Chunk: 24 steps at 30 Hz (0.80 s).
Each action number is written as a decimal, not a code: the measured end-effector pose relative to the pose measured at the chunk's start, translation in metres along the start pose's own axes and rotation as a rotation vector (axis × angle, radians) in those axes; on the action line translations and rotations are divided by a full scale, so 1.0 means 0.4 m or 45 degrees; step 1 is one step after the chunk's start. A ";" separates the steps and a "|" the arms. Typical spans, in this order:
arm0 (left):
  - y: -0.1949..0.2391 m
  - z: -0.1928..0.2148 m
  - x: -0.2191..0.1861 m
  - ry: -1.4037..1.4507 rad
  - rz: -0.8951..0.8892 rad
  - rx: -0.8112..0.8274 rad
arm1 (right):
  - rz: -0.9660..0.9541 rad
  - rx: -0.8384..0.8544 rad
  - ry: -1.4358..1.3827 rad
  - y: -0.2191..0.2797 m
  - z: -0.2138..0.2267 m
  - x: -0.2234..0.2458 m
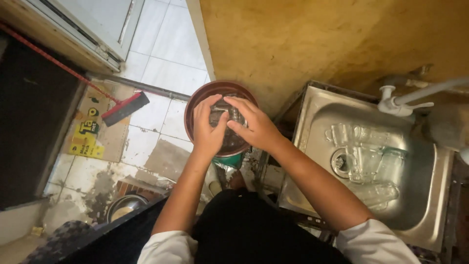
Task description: Rinsing glass jars under a faucet and placing them into a plastic bucket for cleaning
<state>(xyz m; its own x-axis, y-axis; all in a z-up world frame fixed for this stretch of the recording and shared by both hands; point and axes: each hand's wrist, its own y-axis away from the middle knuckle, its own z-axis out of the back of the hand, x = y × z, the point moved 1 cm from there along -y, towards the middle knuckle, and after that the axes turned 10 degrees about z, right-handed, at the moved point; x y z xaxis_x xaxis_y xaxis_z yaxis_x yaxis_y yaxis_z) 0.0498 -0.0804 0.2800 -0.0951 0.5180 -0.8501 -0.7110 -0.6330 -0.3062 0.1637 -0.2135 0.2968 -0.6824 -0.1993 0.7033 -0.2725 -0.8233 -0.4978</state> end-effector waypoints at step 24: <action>0.150 -0.326 -0.353 0.254 -0.046 0.364 | -0.072 -0.043 0.003 0.320 0.399 0.117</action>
<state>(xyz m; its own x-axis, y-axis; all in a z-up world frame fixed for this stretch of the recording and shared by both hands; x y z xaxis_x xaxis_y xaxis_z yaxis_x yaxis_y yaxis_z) 0.1115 -0.2667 0.3257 0.0515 0.3968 -0.9165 -0.8807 -0.4147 -0.2290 0.2052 -0.4130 0.3469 -0.6669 -0.1520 0.7295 -0.3334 -0.8146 -0.4745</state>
